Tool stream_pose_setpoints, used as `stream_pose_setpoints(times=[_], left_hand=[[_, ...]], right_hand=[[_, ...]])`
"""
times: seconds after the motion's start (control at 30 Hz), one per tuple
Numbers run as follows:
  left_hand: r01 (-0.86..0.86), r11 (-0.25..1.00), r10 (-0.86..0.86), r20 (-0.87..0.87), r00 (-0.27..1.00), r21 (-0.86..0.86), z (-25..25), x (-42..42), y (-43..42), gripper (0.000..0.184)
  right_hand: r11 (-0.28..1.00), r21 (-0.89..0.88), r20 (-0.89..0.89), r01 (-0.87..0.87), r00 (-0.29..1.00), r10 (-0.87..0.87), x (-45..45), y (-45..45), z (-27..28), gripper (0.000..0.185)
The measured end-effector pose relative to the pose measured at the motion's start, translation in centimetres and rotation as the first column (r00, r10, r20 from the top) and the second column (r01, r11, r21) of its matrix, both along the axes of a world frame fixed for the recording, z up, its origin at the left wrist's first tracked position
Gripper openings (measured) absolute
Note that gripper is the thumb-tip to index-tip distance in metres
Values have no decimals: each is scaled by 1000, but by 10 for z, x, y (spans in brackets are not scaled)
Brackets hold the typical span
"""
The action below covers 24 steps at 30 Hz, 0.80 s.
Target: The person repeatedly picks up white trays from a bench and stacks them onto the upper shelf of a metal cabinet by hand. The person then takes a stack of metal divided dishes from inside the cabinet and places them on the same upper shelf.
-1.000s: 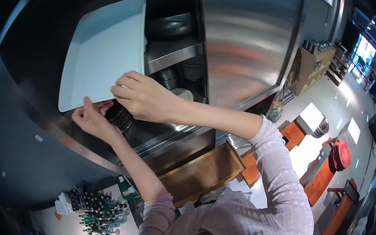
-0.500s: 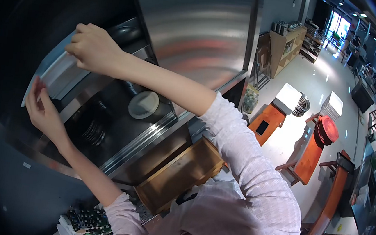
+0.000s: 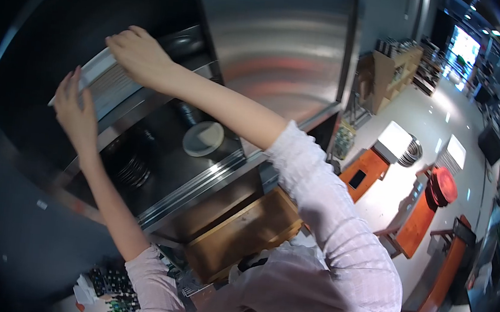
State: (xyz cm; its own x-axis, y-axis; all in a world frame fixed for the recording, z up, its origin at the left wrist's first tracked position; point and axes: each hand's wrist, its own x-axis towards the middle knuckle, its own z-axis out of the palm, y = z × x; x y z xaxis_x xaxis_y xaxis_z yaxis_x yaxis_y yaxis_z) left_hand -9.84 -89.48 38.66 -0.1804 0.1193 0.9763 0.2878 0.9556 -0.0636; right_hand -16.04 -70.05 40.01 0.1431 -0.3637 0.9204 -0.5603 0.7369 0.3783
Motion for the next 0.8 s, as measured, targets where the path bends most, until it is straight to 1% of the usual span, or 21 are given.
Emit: stream_pose_setpoints(times=[0.07,0.1,0.13,0.2,0.27,0.33,0.4,0.43,0.53,0.57,0.63,0.73,0.77,0.8], left_hand=[[-10,1000,10,2,1000,-29,-1,-2,-2,42],[-17,999,17,17,1000,-34,-2,-6,-5,42],[-21,999,22,34,999,-39,-1,-7,-5,43],[-109,994,108,122,987,4,-3,-6,1,45],[-100,995,101,133,986,-13,-5,-13,-2,46],[-80,996,86,143,986,-46,-6,-20,-7,48],[84,992,-73,115,991,-95,-5,-30,-15,50],[38,993,-22,142,990,-111,-5,-34,-18,52],[67,995,-49,220,974,-78,-2,-43,-24,52],[62,995,-44,212,976,-79,-3,-45,-25,52],[19,998,-1,270,963,-64,-3,-49,-26,54],[-8,996,32,269,963,-90,-6,-58,-30,55],[-10,997,37,372,928,-73,-8,-61,-33,58],[-11,997,36,369,929,-72,-11,-64,-34,58]], right_hand=[[999,-3,18,45,999,-44,1,-4,-16,54],[999,12,96,38,995,-39,2,-4,-19,55],[998,11,74,66,995,-67,-1,-5,-21,56],[982,26,39,188,981,-189,-6,-6,-22,57],[978,31,34,208,977,-209,-18,-9,-23,56],[976,28,43,216,975,-217,-25,-12,-24,57],[977,33,77,210,974,-212,-31,-15,-25,57],[976,37,86,214,973,-216,-34,-17,-25,57],[974,44,79,222,971,-225,-45,-22,-25,57],[977,39,103,208,972,-211,-48,-24,-25,56],[981,32,140,191,971,-193,-53,-27,-26,56],[979,12,129,201,971,-201,-62,-34,-29,57],[980,11,127,201,971,-200,-65,-36,-33,57],[981,46,209,190,958,-195,-66,-36,-38,58]])
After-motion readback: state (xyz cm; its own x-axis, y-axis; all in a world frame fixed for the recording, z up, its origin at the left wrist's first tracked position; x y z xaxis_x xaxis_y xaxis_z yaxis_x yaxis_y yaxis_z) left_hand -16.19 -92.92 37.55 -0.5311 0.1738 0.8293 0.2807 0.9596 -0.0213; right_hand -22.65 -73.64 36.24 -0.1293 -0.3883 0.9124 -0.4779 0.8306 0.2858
